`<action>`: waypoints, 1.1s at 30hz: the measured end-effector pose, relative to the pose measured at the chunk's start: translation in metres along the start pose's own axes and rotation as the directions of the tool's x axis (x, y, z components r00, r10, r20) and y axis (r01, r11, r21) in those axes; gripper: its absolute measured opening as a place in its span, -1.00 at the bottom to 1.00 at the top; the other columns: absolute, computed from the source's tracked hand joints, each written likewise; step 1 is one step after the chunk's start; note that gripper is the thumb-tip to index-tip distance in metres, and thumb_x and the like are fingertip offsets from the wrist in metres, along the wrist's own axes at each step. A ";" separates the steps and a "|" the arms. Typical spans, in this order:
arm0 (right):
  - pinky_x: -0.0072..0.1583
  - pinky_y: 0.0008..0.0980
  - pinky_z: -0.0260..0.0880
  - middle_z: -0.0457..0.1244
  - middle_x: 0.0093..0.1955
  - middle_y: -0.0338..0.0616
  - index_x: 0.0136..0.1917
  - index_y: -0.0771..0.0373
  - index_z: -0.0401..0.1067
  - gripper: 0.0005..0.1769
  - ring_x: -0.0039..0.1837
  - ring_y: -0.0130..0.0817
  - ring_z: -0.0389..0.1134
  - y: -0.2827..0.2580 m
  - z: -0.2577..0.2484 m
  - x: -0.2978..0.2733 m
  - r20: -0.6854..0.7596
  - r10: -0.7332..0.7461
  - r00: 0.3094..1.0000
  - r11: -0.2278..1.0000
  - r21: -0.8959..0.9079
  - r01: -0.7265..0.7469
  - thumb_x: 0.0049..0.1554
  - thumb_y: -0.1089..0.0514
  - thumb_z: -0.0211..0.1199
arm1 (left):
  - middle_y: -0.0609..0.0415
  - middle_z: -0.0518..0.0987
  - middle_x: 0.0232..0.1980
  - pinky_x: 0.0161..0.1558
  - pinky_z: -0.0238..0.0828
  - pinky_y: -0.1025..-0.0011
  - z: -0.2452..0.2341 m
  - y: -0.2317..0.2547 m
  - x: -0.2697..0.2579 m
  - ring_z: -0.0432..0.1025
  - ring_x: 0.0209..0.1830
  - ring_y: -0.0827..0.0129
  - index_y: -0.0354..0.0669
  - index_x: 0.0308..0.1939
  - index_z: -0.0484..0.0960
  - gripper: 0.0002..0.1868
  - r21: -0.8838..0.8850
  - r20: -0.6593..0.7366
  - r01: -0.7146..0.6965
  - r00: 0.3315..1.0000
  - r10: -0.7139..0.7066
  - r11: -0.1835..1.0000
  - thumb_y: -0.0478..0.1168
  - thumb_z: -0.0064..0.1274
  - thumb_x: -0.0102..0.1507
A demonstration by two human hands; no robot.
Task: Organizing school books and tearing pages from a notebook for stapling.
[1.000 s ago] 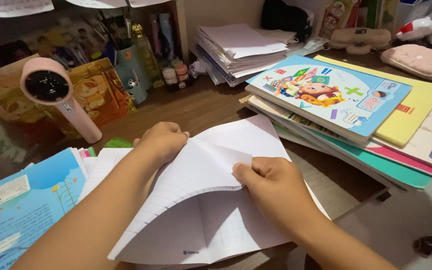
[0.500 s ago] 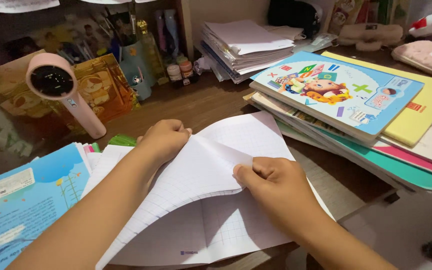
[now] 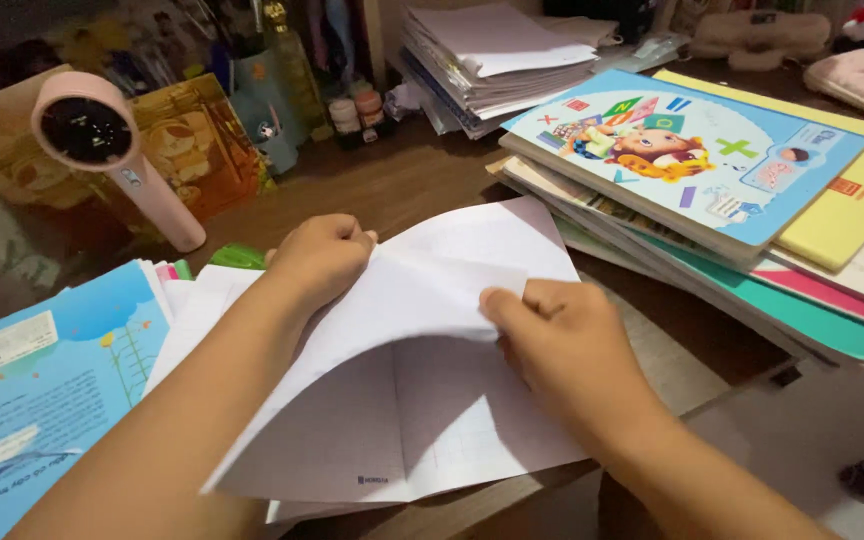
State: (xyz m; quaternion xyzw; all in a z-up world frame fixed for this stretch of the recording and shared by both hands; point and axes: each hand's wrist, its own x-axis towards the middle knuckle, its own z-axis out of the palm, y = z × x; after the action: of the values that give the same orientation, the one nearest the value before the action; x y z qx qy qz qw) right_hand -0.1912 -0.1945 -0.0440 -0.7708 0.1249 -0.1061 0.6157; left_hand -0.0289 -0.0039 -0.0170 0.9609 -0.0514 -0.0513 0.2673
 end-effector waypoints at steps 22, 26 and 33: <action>-0.41 -0.42 -0.19 0.00 -0.49 -0.33 -0.34 0.08 0.22 -0.70 -0.47 -0.50 -0.10 -0.050 -0.006 0.049 0.285 0.425 0.859 0.858 0.177 -0.483 0.14 0.08 0.27 | -0.04 0.67 0.12 0.37 0.09 0.01 -0.005 -0.010 0.025 0.48 0.22 0.05 0.01 0.04 0.75 -0.52 0.205 -0.067 0.104 0.994 -0.092 0.973 0.17 -0.15 0.38; -0.35 -0.35 0.00 0.10 -0.48 -0.22 -0.38 0.24 0.38 -0.68 -0.44 -0.41 0.04 -0.041 -0.005 0.028 0.117 0.436 0.893 0.896 0.035 -0.442 0.13 0.05 0.28 | -0.02 0.67 0.09 0.36 0.09 -0.02 0.003 -0.011 0.023 0.48 0.21 0.07 0.05 0.03 0.73 -0.55 0.141 -0.125 0.103 0.988 -0.086 0.985 0.17 -0.14 0.36; -0.33 -0.33 -0.02 0.10 -0.51 -0.21 -0.41 0.30 0.46 -0.63 -0.44 -0.39 0.01 -0.030 0.011 0.008 0.073 0.385 0.920 0.910 0.138 -0.392 0.11 0.03 0.27 | 0.07 0.65 0.12 0.29 0.18 -0.04 0.004 -0.016 0.021 0.44 0.24 0.09 0.14 -0.05 0.76 -0.57 0.127 -0.158 0.076 0.986 -0.055 0.989 0.17 -0.15 0.34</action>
State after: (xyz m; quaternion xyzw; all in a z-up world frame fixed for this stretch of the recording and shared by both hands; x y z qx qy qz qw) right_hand -0.1781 -0.1802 -0.0173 -0.6842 0.2537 0.0264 0.6833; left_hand -0.0077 0.0046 -0.0303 0.9788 -0.0021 0.0181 0.2040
